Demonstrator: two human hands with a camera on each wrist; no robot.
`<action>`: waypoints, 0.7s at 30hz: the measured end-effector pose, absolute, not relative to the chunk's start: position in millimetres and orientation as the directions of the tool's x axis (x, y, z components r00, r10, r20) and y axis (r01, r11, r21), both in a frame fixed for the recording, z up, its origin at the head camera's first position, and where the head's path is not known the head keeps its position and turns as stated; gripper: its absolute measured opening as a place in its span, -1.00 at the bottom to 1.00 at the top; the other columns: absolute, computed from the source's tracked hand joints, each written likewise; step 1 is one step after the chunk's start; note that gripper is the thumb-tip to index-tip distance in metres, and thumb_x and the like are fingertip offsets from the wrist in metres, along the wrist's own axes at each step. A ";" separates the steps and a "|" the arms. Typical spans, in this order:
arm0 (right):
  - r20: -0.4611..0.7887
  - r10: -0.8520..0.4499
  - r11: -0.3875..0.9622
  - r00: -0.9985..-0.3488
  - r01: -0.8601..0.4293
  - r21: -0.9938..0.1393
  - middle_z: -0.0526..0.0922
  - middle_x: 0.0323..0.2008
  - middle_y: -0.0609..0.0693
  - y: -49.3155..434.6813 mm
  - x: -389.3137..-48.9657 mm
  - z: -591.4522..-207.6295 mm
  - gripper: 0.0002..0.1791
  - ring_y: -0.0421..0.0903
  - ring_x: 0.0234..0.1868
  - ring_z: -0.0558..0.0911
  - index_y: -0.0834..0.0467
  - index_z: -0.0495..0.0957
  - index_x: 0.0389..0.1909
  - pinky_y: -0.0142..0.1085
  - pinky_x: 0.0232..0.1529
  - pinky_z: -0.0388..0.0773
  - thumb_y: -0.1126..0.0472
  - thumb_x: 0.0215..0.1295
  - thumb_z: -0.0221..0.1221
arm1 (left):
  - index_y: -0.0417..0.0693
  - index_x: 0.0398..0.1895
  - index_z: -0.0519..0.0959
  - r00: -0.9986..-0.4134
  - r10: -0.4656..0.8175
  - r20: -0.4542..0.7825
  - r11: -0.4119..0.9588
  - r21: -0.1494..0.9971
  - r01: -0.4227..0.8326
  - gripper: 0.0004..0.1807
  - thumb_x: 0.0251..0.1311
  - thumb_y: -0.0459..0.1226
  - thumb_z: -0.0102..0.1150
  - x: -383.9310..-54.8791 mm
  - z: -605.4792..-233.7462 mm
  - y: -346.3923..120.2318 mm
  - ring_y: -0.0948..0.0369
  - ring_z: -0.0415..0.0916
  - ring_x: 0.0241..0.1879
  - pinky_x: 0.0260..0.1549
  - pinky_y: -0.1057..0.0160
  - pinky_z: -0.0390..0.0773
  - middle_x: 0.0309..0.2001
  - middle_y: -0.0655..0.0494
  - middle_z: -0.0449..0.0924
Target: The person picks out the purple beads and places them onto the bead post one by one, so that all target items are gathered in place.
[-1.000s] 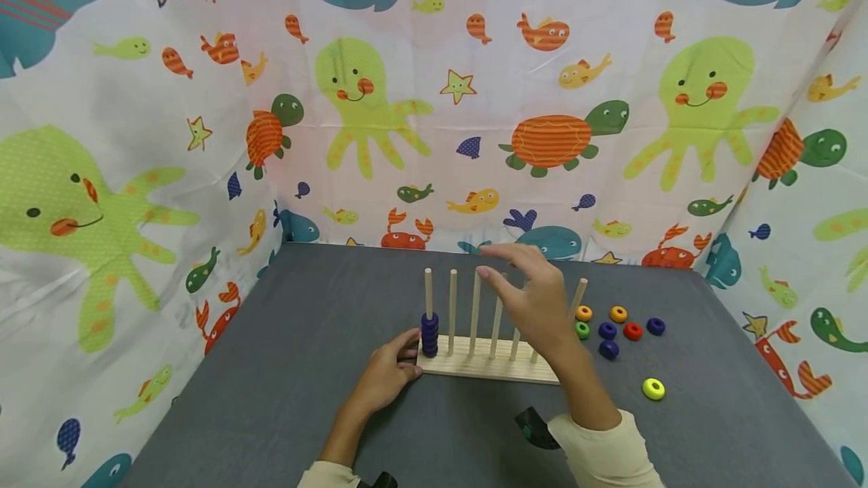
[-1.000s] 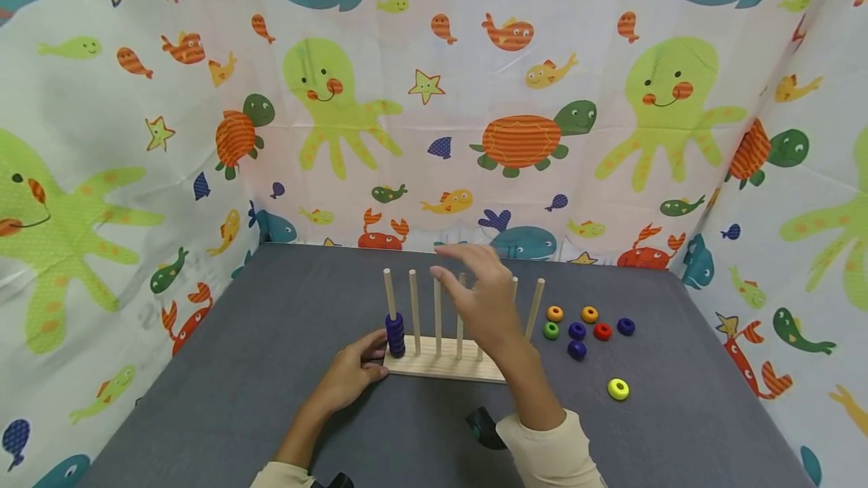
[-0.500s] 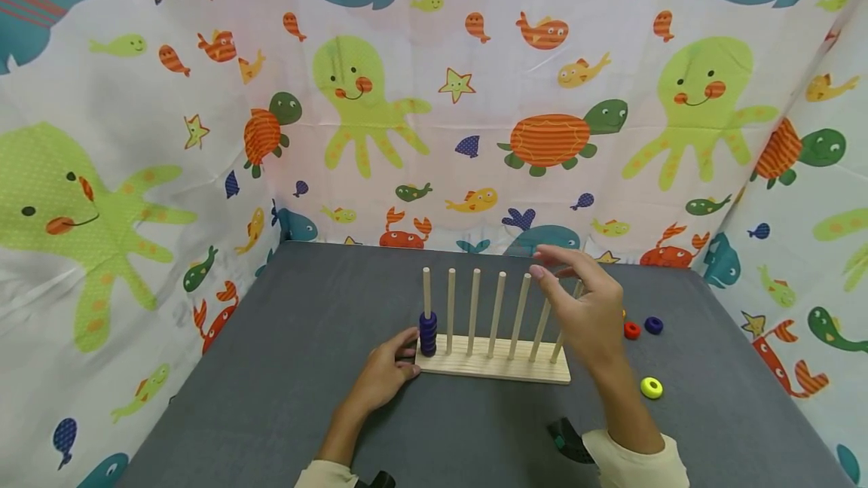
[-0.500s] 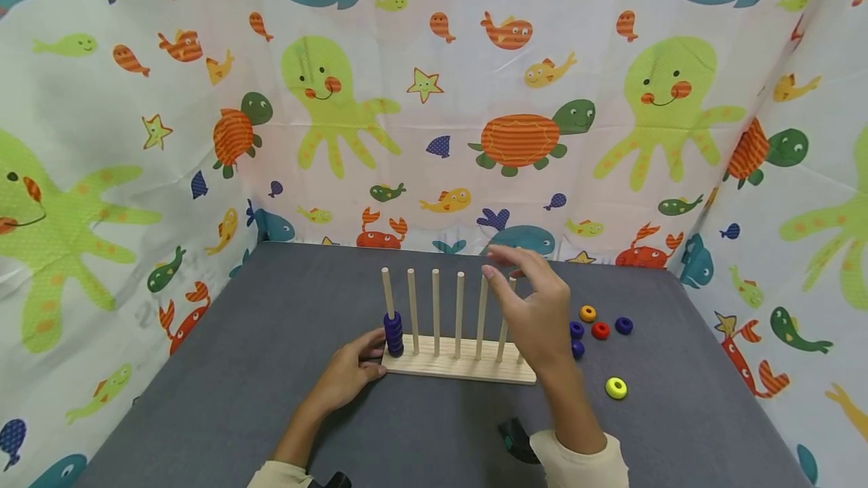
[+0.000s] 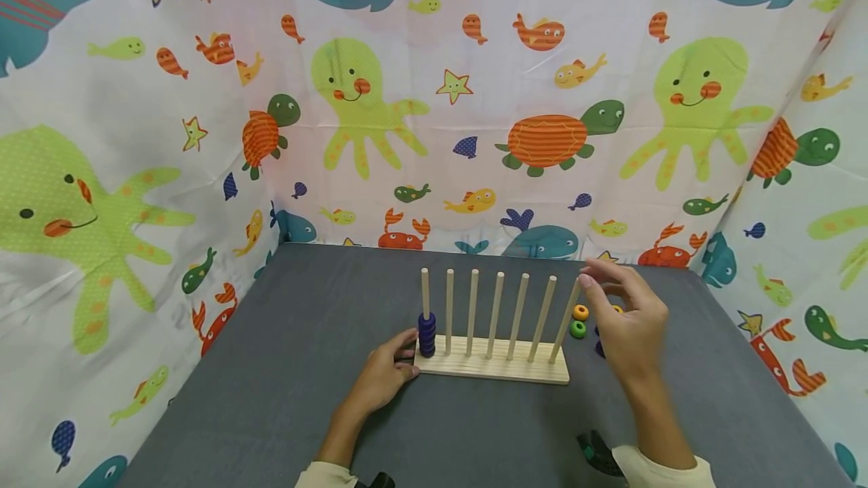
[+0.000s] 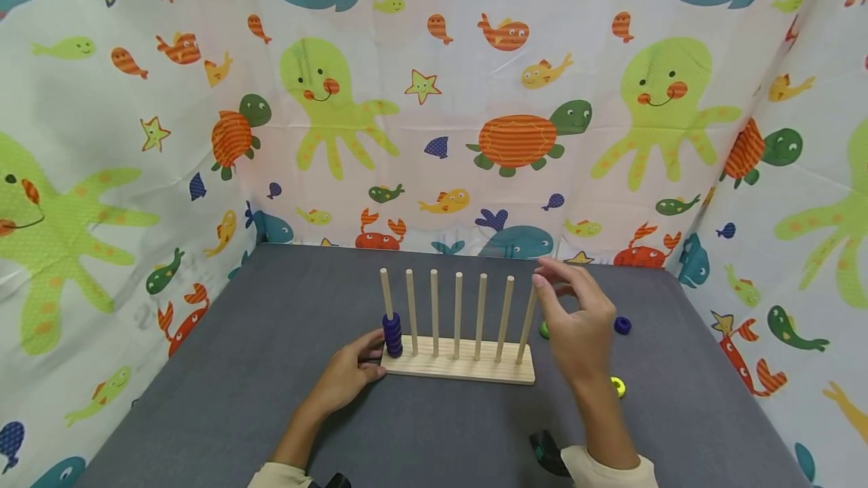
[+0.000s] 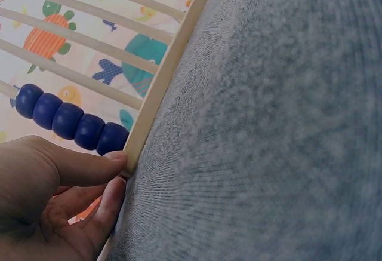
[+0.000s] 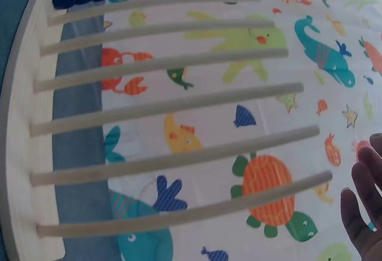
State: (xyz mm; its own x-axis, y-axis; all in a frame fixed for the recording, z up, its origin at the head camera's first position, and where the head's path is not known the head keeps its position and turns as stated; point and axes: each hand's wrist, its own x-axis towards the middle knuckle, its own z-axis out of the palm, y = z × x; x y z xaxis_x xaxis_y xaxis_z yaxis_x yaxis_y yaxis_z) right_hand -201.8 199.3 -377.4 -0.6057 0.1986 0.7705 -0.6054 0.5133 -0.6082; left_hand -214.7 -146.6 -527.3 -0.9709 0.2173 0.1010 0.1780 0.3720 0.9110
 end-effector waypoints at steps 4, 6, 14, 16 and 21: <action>0.736 0.220 0.525 -0.641 -0.558 -0.643 0.76 -0.11 -0.02 210.1 -203.0 -386.3 -0.72 -0.35 -0.09 0.65 0.26 0.75 0.09 -0.57 0.03 0.55 0.42 0.40 0.33 | -0.28 0.55 0.36 -0.972 0.214 0.097 0.380 0.908 0.174 -0.27 0.29 -0.56 0.28 -213.7 -526.8 -146.4 -0.16 0.58 0.29 0.10 0.09 0.72 0.48 -0.29 0.42; 0.714 0.238 0.531 -0.658 -0.527 -0.663 0.76 -0.12 -0.04 214.8 -203.4 -391.8 -0.74 -0.36 -0.09 0.65 0.22 0.76 0.09 -0.58 0.04 0.55 0.38 0.42 0.32 | -0.28 0.55 0.36 -0.973 0.213 0.094 0.382 0.908 0.171 -0.27 0.29 -0.55 0.28 -213.4 -526.8 -146.4 -0.15 0.58 0.29 0.11 0.08 0.71 0.48 -0.28 0.42; 0.627 0.297 0.582 -0.720 -0.385 -0.717 0.74 -0.08 0.05 231.0 -206.5 -413.0 -0.74 -0.38 -0.10 0.59 0.20 0.73 0.12 -0.56 0.05 0.49 0.21 0.54 0.25 | -0.28 0.55 0.36 -0.973 0.211 0.093 0.387 0.906 0.171 -0.27 0.28 -0.55 0.29 -213.5 -527.2 -146.5 -0.15 0.59 0.29 0.11 0.07 0.71 0.48 -0.28 0.43; 0.605 0.317 0.590 -0.730 -0.348 -0.729 0.74 -0.07 0.06 234.4 -207.5 -417.2 -0.72 -0.40 -0.12 0.58 0.20 0.73 0.13 -0.56 0.04 0.48 0.18 0.55 0.24 | -0.29 0.54 0.36 -0.973 0.210 0.096 0.388 0.905 0.173 -0.27 0.28 -0.55 0.29 -213.8 -526.8 -146.5 -0.15 0.59 0.28 0.11 0.07 0.71 0.48 -0.29 0.43; 0.570 0.346 0.598 -0.745 -0.293 -0.746 0.76 -0.04 0.10 243.0 -210.6 -426.0 -0.71 -0.45 -0.14 0.57 0.20 0.72 0.13 -0.59 0.02 0.46 0.16 0.55 0.25 | -0.28 0.54 0.37 -0.973 0.210 0.100 0.388 0.904 0.177 -0.27 0.28 -0.56 0.30 -214.8 -527.1 -146.4 -0.15 0.60 0.27 0.10 0.07 0.71 0.47 -0.28 0.44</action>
State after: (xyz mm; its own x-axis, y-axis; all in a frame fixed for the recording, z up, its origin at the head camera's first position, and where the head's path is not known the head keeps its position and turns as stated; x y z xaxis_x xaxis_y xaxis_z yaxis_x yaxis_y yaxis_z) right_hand -210.6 243.0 -426.0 -0.7453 0.3457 0.5701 -0.2930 0.5982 -0.7459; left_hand -214.8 -146.4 -527.1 -0.9726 0.2099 0.1002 0.1770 0.3884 0.9043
